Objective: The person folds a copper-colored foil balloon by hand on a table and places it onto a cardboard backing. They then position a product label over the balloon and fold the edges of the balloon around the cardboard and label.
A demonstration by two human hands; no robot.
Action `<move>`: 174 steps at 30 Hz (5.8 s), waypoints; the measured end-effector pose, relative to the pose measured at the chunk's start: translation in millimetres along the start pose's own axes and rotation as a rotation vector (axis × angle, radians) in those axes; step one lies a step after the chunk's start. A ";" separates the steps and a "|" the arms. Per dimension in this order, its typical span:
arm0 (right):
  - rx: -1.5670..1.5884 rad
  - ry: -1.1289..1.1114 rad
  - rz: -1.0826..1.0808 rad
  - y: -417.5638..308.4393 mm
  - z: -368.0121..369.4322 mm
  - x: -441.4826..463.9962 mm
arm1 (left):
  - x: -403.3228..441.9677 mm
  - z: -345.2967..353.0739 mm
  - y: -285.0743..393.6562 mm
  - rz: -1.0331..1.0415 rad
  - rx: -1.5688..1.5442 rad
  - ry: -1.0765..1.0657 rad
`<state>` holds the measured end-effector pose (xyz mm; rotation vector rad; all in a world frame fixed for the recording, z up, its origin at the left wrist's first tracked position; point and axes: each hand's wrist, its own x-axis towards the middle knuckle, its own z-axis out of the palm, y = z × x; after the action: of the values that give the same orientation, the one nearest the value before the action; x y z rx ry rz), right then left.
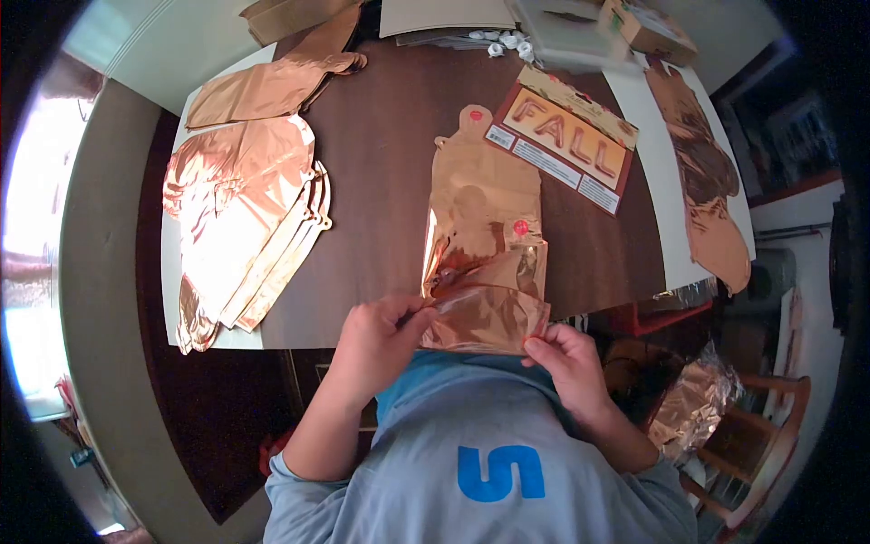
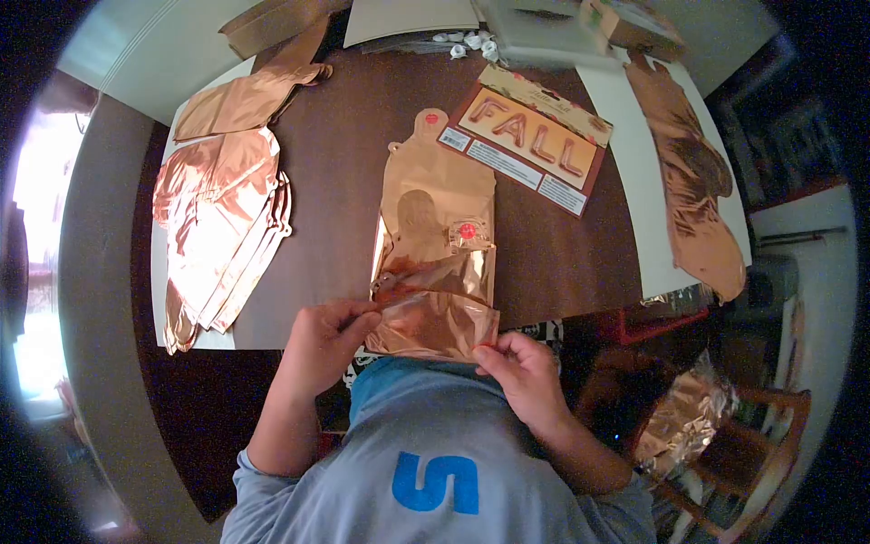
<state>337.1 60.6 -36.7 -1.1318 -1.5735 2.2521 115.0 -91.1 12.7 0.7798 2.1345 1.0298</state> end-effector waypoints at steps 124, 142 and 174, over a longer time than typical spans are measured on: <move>0.298 -0.128 0.281 -14.2 4.0 4.8 | -31.8 18.6 -28.0 -0.075 -0.632 -0.030; 0.079 -0.094 0.153 -34.9 6.4 15.0 | -16.5 27.0 -16.1 0.871 0.553 0.172; -0.060 -0.225 0.175 -38.1 -4.4 10.7 | -10.7 25.0 -36.0 0.701 0.476 0.058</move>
<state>322.1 85.8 -9.8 -1.1032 -1.6936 2.5397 132.0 -106.3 -26.2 1.8360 2.2262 0.8626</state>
